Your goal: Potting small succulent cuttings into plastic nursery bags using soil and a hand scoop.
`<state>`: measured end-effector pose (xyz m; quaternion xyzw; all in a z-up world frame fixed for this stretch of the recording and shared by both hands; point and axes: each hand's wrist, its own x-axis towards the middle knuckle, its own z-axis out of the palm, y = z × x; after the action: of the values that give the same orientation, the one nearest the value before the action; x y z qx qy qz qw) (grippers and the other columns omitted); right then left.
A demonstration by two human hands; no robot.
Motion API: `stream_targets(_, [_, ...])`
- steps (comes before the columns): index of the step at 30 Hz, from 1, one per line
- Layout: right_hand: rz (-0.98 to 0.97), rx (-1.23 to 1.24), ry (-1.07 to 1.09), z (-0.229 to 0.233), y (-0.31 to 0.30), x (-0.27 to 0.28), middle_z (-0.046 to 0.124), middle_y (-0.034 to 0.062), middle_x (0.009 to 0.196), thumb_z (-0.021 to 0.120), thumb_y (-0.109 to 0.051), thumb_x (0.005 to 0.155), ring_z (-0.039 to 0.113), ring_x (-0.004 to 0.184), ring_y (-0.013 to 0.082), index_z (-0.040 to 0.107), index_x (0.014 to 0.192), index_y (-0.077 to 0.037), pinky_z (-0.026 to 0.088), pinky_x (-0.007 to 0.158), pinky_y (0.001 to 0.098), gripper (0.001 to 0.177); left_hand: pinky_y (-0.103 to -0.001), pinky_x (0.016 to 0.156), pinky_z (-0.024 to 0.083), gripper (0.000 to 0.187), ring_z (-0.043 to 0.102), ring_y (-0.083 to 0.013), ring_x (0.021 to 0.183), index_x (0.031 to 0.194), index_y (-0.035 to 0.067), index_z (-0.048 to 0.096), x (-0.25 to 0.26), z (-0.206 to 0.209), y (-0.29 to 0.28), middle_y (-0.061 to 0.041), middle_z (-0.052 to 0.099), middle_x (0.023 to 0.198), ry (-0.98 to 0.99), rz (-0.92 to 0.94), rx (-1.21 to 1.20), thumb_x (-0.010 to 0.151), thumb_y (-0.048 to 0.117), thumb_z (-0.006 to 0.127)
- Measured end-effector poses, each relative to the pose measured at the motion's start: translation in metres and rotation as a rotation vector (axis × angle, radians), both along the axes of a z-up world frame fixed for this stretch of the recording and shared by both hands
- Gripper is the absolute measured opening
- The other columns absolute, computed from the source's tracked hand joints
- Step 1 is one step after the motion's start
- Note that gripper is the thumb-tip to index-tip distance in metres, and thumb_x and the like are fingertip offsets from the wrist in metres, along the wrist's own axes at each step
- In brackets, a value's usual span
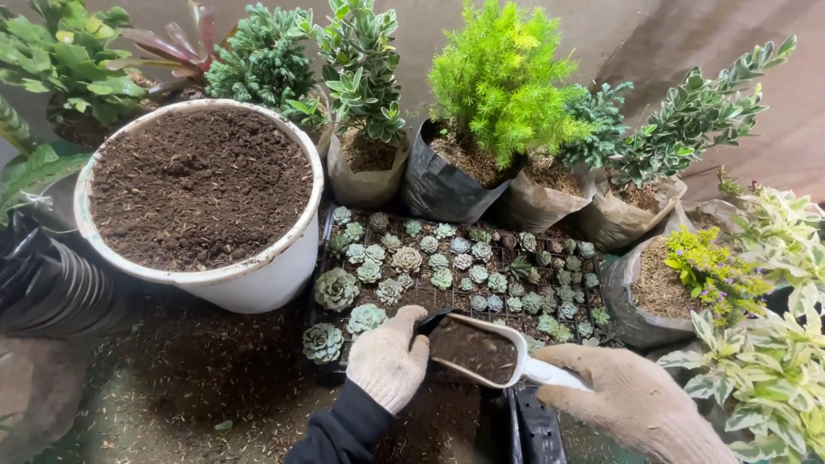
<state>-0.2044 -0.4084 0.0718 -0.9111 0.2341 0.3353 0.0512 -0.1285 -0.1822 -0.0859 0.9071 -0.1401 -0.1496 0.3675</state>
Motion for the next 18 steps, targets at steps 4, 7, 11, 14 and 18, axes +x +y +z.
stream_targets(4, [0.063,-0.077,0.042,0.013,0.013,0.007,0.080,-0.0273,0.105,0.058,-0.058,0.082,0.077,0.101,-0.0005,0.063,0.126,-0.070,0.053,0.089,0.0228,0.045,-0.049,0.071,0.055,0.036,0.072,-0.0336,0.070,0.126,0.024,0.062,-0.001,-0.010,-0.002,-0.007,0.078,0.091,-0.072,0.042,-0.057,0.092,0.029,0.051])
stream_targets(7, [0.110,-0.041,0.024,0.009,0.001,0.011,0.081,-0.0295,0.107,0.060,-0.059,0.081,0.076,0.102,-0.0010,0.066,0.124,-0.065,0.052,0.091,0.0214,0.044,-0.049,0.079,0.057,0.039,0.075,-0.0342,0.081,0.129,0.025,0.062,-0.003,-0.004,-0.001,-0.004,0.079,0.104,0.005,0.054,-0.087,0.092,0.031,0.051])
stream_targets(11, [0.120,-0.006,-0.012,0.022,0.010,0.016,0.082,-0.0301,0.106,0.060,-0.060,0.082,0.077,0.102,-0.0055,0.070,0.120,-0.064,0.052,0.091,0.0190,0.040,-0.051,0.083,0.054,0.040,0.074,-0.0375,0.087,0.129,0.027,0.060,-0.002,0.000,0.000,-0.004,0.079,0.106,0.017,0.052,-0.084,0.091,0.033,0.051])
stream_targets(14, [0.167,-0.055,0.012,0.028,0.012,0.018,0.080,-0.0260,0.099,0.057,-0.062,0.083,0.076,0.096,-0.0008,0.068,0.118,-0.066,0.052,0.087,0.0224,0.037,-0.050,0.080,0.056,0.039,0.074,-0.0351,0.083,0.129,0.029,0.061,-0.003,0.000,0.000,-0.004,0.080,0.101,0.045,0.065,-0.076,0.092,0.034,0.051])
stream_targets(18, [0.155,-0.159,0.121,0.047,0.017,0.023,0.077,-0.0213,0.106,0.057,-0.063,0.081,0.074,0.102,0.0031,0.065,0.114,-0.061,0.053,0.086,0.0292,0.034,-0.050,0.083,0.055,0.040,0.074,-0.0353,0.090,0.130,0.028,0.061,-0.002,-0.005,-0.001,-0.003,0.078,0.112,0.020,0.058,-0.076,0.092,0.036,0.050])
